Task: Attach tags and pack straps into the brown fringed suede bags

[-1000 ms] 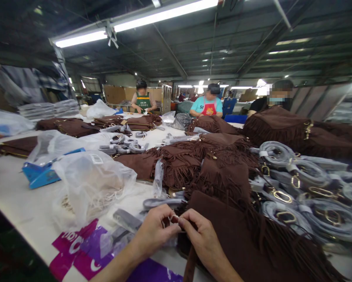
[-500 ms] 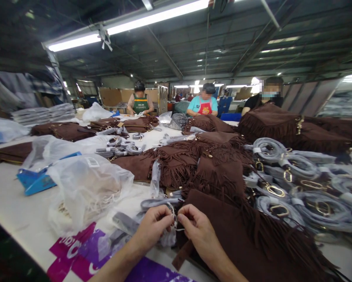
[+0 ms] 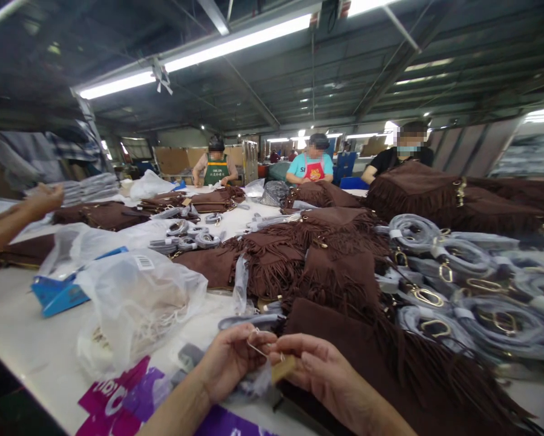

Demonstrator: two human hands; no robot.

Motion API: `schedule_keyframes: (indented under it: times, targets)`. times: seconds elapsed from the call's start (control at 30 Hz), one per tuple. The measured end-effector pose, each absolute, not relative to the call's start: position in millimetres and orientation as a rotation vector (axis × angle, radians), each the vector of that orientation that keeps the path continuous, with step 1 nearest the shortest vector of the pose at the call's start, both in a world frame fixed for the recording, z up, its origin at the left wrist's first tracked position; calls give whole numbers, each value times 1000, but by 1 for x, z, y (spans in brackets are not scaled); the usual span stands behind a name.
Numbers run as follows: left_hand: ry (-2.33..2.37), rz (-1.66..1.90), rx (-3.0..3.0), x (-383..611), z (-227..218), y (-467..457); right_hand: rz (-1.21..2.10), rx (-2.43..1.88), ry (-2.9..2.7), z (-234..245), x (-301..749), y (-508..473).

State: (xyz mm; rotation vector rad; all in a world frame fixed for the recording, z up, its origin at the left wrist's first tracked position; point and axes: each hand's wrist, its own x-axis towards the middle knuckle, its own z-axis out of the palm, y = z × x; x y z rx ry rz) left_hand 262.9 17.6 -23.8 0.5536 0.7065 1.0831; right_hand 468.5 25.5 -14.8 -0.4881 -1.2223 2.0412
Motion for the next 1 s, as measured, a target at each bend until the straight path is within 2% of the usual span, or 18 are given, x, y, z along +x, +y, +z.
schedule_keyframes:
  times: [0.07, 0.23, 0.37, 0.47, 0.63, 0.83, 1.0]
  targets:
    - [729, 1096, 540, 262, -26, 19, 1995, -535, -1227, -16, 466, 26]
    - [785, 1119, 524, 264, -28, 19, 1496, -991, -1333, -38, 449, 30]
    - [857, 1192, 588, 268, -25, 18, 1288, -1044, -1410, -43, 440, 31]
    - [974, 1169, 892, 273, -26, 15, 1147, -998, -1570, -37, 442, 30]
    - [1271, 1167, 1589, 271, -18, 11, 1213, -948, -1626, -35, 451, 35]
    - [1670, 1646, 1405, 212, -1, 27, 1255, -1003, -1520, -40, 451, 43]
    - [1690, 1372, 1770, 202, -6, 11, 1258, -979, -1574, -49, 455, 45]
